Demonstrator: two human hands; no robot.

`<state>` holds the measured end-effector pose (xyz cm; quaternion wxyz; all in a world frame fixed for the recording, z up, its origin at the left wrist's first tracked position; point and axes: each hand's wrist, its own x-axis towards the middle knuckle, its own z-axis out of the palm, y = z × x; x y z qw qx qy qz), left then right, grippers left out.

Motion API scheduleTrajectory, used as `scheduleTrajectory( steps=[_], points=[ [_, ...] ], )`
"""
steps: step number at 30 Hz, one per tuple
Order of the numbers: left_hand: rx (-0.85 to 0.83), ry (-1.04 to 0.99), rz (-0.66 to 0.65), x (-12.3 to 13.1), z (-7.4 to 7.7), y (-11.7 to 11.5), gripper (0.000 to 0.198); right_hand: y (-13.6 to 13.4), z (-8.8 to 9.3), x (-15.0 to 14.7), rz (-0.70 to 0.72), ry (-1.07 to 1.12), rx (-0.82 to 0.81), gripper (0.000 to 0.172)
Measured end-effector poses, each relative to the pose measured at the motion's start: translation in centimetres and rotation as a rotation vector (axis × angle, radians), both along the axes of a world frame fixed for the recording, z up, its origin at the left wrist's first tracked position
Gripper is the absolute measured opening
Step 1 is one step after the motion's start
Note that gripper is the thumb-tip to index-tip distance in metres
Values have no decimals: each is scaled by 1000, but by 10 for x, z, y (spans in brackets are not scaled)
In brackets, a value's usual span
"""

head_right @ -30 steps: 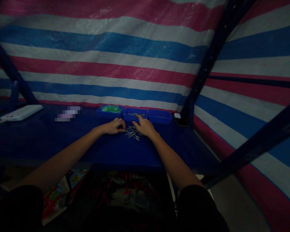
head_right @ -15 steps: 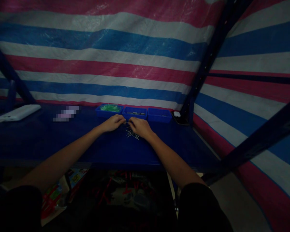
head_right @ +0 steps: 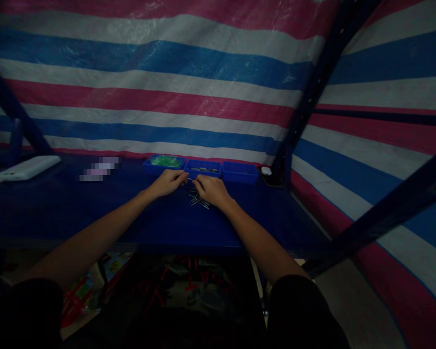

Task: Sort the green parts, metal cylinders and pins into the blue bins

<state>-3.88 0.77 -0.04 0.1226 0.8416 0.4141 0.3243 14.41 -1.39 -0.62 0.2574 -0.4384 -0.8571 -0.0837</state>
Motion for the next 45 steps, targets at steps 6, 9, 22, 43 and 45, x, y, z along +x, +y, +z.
scheduleTrajectory(
  steps=[6,9,22,43,45],
  points=[
    [-138,195,-64,-7,-1,3,37,19,13,36,-562,209,20,40],
    [-144,365,-140,-12,-4,7,24,26,14,61,-836,299,-92,48],
    [-190,342,-133,-7,-8,6,15,3,-5,2,-33,-21,-111,26],
    [-48,28,-29,4,-8,7,24,3,2,6,-74,37,87,31],
    [-17,119,1,3,-12,10,22,12,7,17,-248,110,115,32]
  ],
)
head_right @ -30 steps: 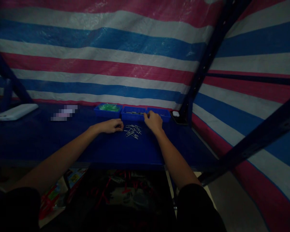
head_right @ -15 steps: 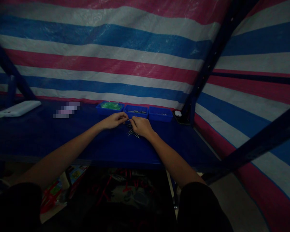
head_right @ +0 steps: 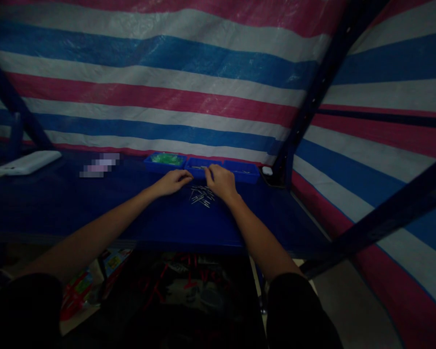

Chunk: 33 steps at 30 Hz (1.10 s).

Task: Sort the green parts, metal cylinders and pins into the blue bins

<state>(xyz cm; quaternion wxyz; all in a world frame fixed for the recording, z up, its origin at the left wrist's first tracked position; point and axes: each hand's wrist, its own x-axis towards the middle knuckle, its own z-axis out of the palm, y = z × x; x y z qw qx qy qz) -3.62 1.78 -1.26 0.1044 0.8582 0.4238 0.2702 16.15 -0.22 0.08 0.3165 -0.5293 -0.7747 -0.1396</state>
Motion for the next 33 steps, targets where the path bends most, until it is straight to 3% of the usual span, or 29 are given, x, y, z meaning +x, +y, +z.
scheduleTrajectory(
  steps=[3,6,9,13,18,27,33],
  points=[
    [54,160,85,-2,-9,4,21,14,4,26,-337,166,-28,32],
    [7,246,197,-1,-16,5,18,21,1,45,-473,227,-120,35],
    [-30,248,230,2,-17,2,15,21,-4,43,-371,217,-157,34],
    [-53,173,234,4,-12,0,14,13,-9,16,-69,130,-169,31],
    [29,-54,90,4,0,-2,12,2,-13,-8,215,-25,-167,24],
    [-20,-214,-11,6,1,-6,16,-5,-12,-9,262,-73,-124,20],
    [51,-113,-43,5,5,-9,12,-5,-11,-11,186,-102,-140,23]
  ],
)
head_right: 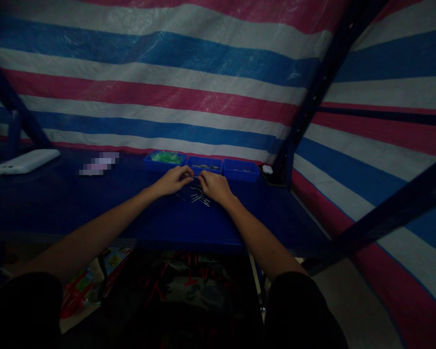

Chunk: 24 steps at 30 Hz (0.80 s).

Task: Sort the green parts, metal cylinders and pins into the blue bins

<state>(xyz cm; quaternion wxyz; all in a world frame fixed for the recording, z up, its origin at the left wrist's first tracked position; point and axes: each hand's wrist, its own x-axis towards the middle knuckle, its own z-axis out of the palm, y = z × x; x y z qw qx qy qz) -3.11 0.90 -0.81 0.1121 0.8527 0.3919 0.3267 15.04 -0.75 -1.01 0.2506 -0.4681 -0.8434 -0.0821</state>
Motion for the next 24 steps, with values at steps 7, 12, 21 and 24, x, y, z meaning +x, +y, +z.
scheduleTrajectory(
  steps=[7,12,21,24],
  points=[
    [57,87,72,0,4,-2,18,-6,2,-3,36,-4,-11,24],
    [-107,158,-18,-9,8,0,27,0,4,0,-25,0,39,27],
    [-338,543,-163,-46,6,12,22,32,9,75,-742,307,138,41],
    [-318,484,-158,-43,2,14,18,29,6,68,-685,311,119,38]
  ],
)
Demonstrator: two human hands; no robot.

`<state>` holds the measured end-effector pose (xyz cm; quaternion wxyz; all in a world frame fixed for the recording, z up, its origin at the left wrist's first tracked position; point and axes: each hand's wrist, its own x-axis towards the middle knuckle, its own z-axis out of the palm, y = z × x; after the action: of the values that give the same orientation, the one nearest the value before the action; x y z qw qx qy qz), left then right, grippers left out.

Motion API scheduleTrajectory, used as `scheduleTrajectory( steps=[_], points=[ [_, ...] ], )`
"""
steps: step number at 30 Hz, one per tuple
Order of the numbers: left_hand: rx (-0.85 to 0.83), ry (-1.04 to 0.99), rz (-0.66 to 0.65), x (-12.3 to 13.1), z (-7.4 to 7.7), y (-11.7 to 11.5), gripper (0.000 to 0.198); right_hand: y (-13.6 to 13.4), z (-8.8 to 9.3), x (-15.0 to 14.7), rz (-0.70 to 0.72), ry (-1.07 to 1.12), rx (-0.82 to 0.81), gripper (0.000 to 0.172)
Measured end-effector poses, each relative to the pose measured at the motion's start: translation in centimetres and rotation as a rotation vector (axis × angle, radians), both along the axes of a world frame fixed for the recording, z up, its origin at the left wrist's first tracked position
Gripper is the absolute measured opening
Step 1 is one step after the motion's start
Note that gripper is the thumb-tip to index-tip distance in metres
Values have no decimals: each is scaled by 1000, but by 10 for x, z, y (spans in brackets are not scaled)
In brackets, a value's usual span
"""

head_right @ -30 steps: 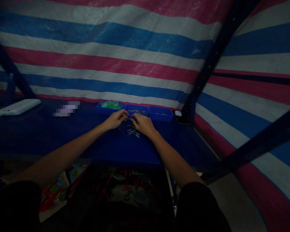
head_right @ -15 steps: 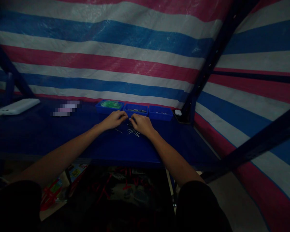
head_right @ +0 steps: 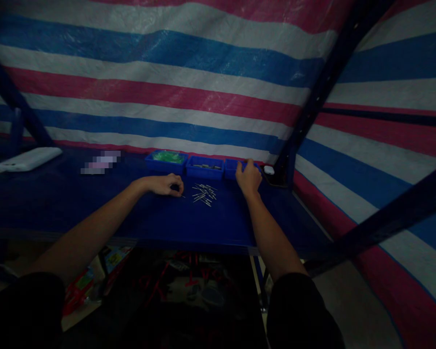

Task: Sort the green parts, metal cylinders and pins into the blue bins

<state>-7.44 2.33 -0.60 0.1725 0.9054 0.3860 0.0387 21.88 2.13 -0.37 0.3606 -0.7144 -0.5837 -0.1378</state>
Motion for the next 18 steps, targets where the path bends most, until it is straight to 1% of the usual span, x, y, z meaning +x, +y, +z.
scheduleTrajectory(
  steps=[2,5,7,9,10,12,15,18],
  points=[
    [30,-76,29,5,-1,0,17,-6,0,-18,162,-15,-7,35],
    [125,-211,75,14,1,-3,19,-20,-1,-51,496,-101,-44,33],
    [168,-310,75,21,1,-5,21,-30,-3,-68,647,-198,-71,31],
    [159,-408,78,29,0,-6,20,-36,-6,-78,741,-295,-81,26],
    [142,-451,87,32,-1,-6,19,-38,-7,-80,766,-333,-79,23],
    [109,-525,115,38,-3,-7,18,-40,-9,-81,773,-379,-71,19],
    [90,-594,145,42,-3,-10,19,-37,-9,-78,717,-378,-65,20],
    [159,-580,170,40,1,-12,21,-35,-6,-75,640,-337,-60,25]
  ],
)
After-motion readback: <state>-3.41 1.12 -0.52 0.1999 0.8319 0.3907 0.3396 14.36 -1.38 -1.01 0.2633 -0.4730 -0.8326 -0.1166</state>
